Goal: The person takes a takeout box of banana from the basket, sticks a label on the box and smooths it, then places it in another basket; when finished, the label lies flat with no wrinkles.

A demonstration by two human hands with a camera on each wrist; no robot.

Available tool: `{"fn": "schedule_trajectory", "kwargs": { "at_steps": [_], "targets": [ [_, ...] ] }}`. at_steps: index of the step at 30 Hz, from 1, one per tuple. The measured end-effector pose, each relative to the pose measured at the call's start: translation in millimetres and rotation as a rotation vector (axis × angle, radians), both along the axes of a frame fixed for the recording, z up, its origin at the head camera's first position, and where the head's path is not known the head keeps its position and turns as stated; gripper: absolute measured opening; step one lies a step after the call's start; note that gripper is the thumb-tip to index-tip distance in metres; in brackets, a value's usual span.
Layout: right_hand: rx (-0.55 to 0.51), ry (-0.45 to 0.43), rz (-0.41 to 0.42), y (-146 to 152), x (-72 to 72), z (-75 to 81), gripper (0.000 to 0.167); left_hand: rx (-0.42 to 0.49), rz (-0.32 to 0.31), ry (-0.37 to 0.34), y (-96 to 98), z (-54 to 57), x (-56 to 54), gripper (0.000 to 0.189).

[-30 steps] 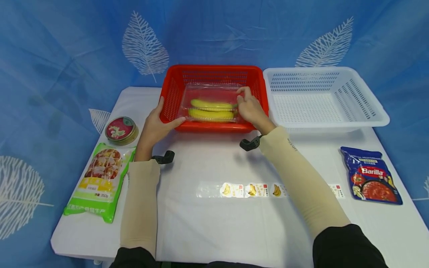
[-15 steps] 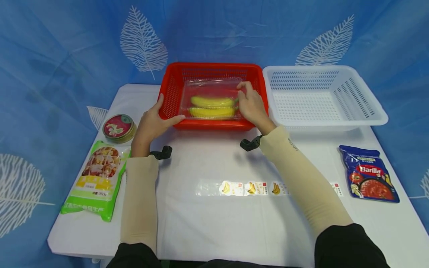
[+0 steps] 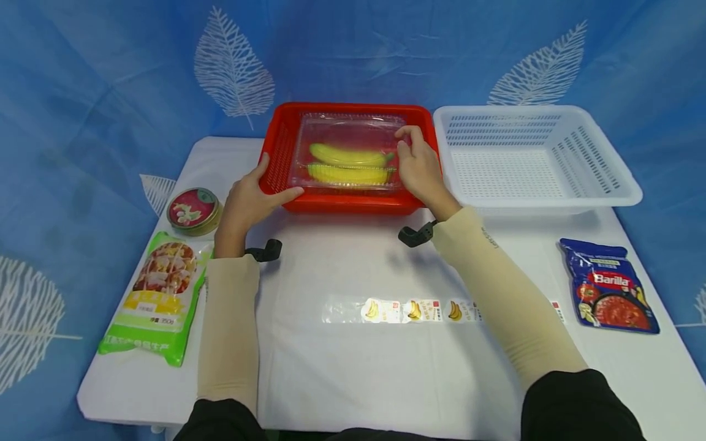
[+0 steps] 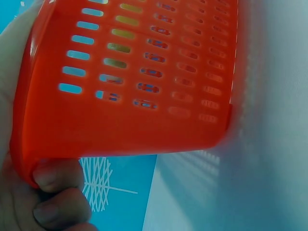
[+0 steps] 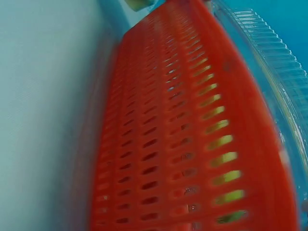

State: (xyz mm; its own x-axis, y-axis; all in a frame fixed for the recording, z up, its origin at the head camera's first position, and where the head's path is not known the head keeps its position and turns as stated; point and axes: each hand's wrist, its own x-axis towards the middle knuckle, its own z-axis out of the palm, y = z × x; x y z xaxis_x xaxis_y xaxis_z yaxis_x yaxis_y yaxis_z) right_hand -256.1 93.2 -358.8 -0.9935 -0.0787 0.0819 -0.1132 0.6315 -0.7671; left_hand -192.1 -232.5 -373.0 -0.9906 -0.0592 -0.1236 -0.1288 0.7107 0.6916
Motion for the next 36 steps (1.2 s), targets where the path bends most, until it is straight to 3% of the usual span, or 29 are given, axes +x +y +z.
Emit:
{"fn": "schedule_trajectory", "kwargs": {
  "at_steps": [6,17,26,36],
  "targets": [
    [-0.026,0.014,-0.008,10,5.9,17.3,0.031,-0.017,-0.002,-0.009,0.1,-0.4,-0.3,0.122],
    [-0.049,-0.045,-0.005,31,19.5,36.7,0.034,-0.012,-0.003,0.005,0.8,-2.1,1.0,0.122],
    [-0.045,-0.029,0.016,42,41.4,50.8,0.035,0.020,0.016,0.003,2.5,-4.1,3.7,0.120],
    [-0.039,0.015,0.009,55,69.3,54.6,0.037,0.013,0.021,0.015,4.8,-5.6,4.2,0.118]
  ]
}}
